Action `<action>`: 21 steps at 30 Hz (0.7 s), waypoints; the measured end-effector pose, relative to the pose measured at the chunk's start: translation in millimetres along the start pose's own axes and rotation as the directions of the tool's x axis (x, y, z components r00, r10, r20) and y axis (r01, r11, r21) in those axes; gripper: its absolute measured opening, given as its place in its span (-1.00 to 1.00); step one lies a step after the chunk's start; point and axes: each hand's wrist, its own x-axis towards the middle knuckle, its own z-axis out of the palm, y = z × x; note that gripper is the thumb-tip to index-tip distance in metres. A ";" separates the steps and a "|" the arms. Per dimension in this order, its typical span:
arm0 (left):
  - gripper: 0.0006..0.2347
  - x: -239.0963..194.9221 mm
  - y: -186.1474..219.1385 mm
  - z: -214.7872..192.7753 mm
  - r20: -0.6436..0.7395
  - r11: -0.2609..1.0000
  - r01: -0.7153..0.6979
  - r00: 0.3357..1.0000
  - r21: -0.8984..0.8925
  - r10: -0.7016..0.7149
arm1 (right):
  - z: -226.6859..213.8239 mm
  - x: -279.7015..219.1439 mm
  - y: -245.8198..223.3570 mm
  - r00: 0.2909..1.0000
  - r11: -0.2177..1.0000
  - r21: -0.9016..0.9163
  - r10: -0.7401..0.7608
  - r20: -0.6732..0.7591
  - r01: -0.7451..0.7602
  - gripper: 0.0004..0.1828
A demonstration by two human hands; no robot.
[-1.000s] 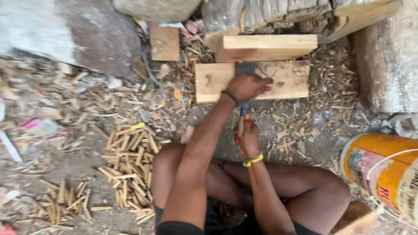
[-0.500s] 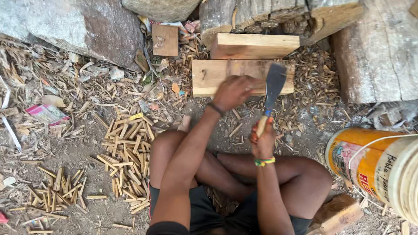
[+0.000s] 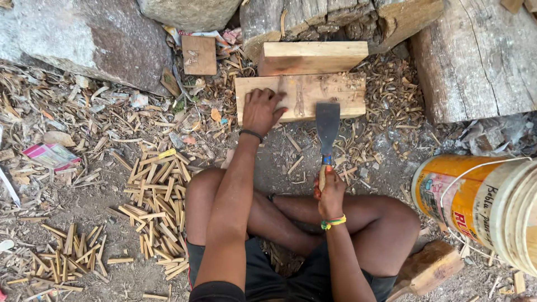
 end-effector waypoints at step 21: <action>-0.53 -4.4 2.1 16.0 0.098 0.986 0.052 0.995 -0.158 -0.037 | 14.9 -8.6 -7.7 0.996 0.996 -0.012 0.084 0.002 -0.084 -0.64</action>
